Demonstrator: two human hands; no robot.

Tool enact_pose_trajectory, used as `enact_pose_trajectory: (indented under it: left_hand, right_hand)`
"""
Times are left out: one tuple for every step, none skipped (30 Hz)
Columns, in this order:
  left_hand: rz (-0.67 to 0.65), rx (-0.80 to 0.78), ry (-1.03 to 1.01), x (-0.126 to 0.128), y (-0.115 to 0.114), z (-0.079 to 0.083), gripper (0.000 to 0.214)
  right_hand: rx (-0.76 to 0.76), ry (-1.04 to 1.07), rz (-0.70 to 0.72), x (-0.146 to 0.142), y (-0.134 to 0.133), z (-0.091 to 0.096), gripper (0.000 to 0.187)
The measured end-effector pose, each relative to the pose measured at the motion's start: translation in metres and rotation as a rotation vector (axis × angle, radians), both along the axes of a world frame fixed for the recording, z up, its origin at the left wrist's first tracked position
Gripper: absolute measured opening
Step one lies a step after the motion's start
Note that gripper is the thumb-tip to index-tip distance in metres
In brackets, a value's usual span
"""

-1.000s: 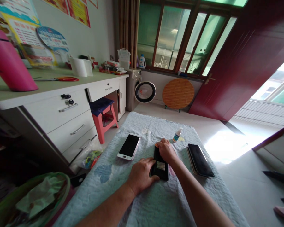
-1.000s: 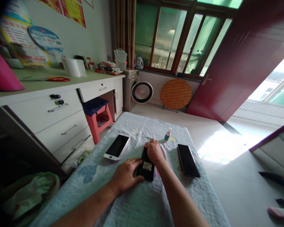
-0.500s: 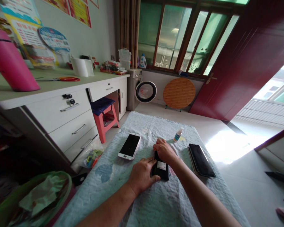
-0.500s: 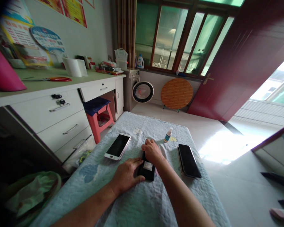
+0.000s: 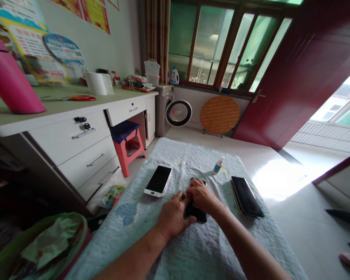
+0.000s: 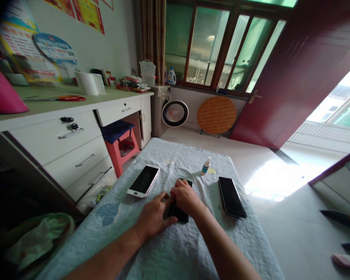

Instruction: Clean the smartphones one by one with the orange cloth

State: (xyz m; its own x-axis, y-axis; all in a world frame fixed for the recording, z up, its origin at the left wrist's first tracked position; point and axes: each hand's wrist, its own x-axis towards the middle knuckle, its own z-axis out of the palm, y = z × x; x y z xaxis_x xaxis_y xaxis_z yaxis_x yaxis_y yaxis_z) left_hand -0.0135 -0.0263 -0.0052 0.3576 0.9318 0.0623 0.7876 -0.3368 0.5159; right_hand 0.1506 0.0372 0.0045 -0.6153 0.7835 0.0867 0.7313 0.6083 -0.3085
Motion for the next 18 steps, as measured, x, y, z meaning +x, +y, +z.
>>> enact_pose_trajectory:
  left_hand:
    - [-0.002,0.001,-0.003,0.0,0.0,0.0,0.058]
    - [-0.002,0.003,-0.006,0.0,0.0,0.0,0.057]
    - [0.002,0.006,-0.01,0.0,0.0,0.0,0.056]
    - [0.006,0.008,-0.013,0.0,0.0,0.0,0.055]
    - [0.012,0.01,-0.015,0.0,0.0,-0.001,0.055]
    - [0.016,0.01,-0.016,0.001,0.0,-0.001,0.055]
    - [0.019,0.01,-0.018,0.001,0.0,-0.002,0.056]
    - [0.019,0.01,-0.019,0.001,0.0,-0.002,0.057]
    - [0.02,0.01,-0.02,0.001,0.0,-0.002,0.058]
    - [0.02,0.01,-0.021,0.001,0.0,-0.002,0.059]
    - [0.02,0.01,-0.023,0.001,0.0,-0.002,0.059]
    - [0.019,0.011,-0.026,0.001,0.0,-0.002,0.058]
    - [0.018,0.013,-0.029,0.001,0.0,-0.002,0.057]
    - [0.017,0.016,-0.031,0.001,0.0,-0.001,0.056]
    - [0.018,0.02,-0.033,0.001,0.0,-0.001,0.054]
    - [0.018,0.022,-0.033,0.001,0.0,-0.001,0.053]
    - [0.018,0.023,-0.031,0.001,-0.001,-0.001,0.052]
    - [0.016,0.024,-0.029,0.001,-0.001,-0.001,0.051]
  right_hand:
    - [0.007,0.003,-0.006,0.001,0.003,0.0,0.015]
    - [0.018,0.007,-0.017,0.001,0.006,-0.001,0.017]
    - [0.03,0.01,-0.031,0.002,0.01,-0.002,0.02]
    - [0.04,0.014,-0.048,0.002,0.015,-0.003,0.023]
    - [0.046,0.016,-0.065,0.002,0.02,-0.003,0.025]
    - [0.049,0.015,-0.082,0.002,0.024,-0.004,0.026]
    - [0.05,0.013,-0.1,0.002,0.029,-0.004,0.027]
    - [0.049,0.01,-0.12,0.002,0.033,-0.005,0.027]
    - [0.05,0.006,-0.139,0.002,0.036,-0.005,0.027]
    - [0.051,0.003,-0.156,0.002,0.04,-0.005,0.027]
    - [0.053,0.0,-0.172,0.002,0.042,-0.005,0.028]
    - [0.055,-0.002,-0.187,0.002,0.044,-0.005,0.028]
    - [0.055,-0.004,-0.202,0.002,0.046,-0.006,0.028]
    - [0.055,-0.005,-0.217,0.003,0.047,-0.006,0.028]
    - [0.054,-0.007,-0.234,0.005,0.047,-0.007,0.028]
    - [0.056,-0.007,-0.254,0.006,0.047,-0.007,0.028]
    - [0.061,-0.006,-0.275,0.008,0.047,-0.008,0.028]
    - [0.068,-0.003,-0.295,0.011,0.046,-0.01,0.028]
